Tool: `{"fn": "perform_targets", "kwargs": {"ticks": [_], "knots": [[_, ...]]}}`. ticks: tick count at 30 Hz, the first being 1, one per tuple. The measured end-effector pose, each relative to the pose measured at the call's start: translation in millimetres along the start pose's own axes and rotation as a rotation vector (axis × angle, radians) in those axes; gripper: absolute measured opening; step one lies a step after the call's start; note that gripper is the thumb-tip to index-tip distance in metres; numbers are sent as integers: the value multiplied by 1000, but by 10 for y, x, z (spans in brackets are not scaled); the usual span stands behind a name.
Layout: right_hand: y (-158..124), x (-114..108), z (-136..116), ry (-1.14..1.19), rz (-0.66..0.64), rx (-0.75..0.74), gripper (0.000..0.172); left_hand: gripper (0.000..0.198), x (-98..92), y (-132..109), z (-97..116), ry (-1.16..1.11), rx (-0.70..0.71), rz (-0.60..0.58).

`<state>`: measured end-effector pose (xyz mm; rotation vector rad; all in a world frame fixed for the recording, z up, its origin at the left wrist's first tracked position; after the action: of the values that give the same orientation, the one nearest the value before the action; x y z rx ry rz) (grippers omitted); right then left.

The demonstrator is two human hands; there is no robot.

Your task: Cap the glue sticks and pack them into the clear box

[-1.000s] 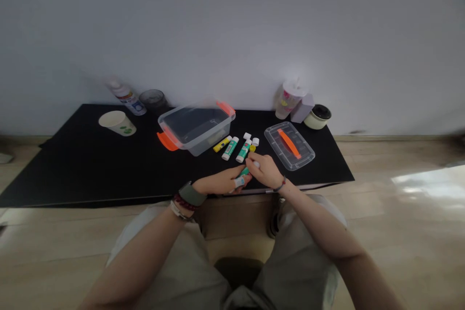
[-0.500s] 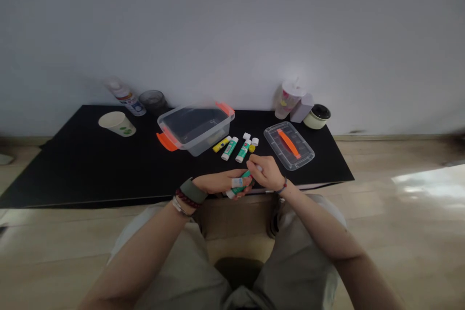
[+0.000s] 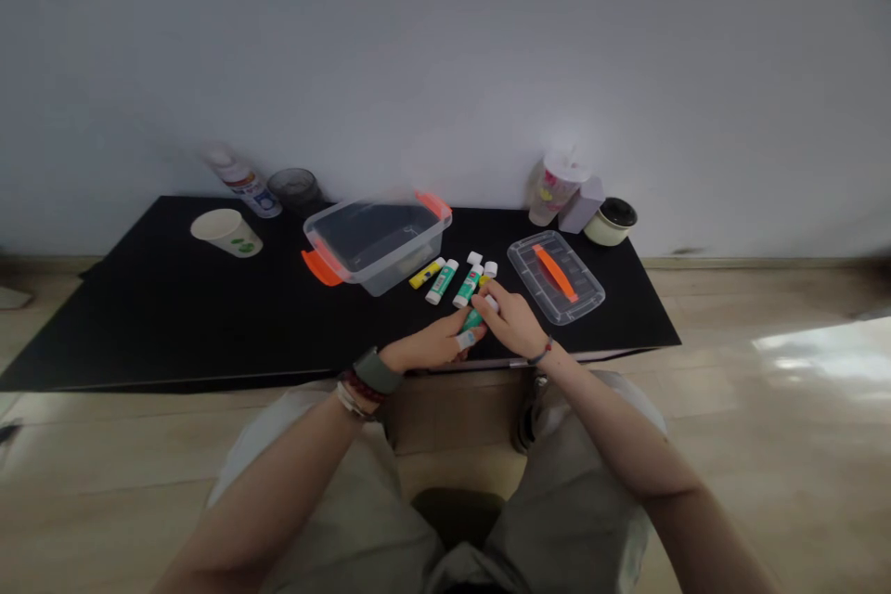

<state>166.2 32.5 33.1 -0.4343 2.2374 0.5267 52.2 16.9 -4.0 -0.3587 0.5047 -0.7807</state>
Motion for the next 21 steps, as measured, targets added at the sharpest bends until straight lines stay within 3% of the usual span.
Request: {"fn": "perform_targets", "kwargs": {"ticks": [3,5,6,12,17,21], "knots": [[-21,-74,-155,59,60,-173,36,48,130,-125,75,-346,-16,-427],[-26,-65,-188,12,54,-193,39,50,146,-174,93,-407,-15,-525],[-21,-46,-169,-37,43,-161,39,49,133,-163,78,-388,-10,-496],[-2,76,105,-236,-7,151,34,38,-33,48,-35,89,64,90],[-12,-11,41,41,132,-2,29,29,-224,-39,188,265,250,369],[-20,-152,-52,169,239,-159,37,33,-760,-236,320,292,223,670]]}}
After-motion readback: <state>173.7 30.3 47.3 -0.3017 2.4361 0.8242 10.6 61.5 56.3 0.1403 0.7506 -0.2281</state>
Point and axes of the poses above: each hand's wrist, its own y-axis towards the middle knuckle, its own x-axis out of the palm, z = x × y, the point moved 7 cm from there along y, towards the middle knuckle, and after that the axes turned 13 degrees about -x, right-handed, at the moved point
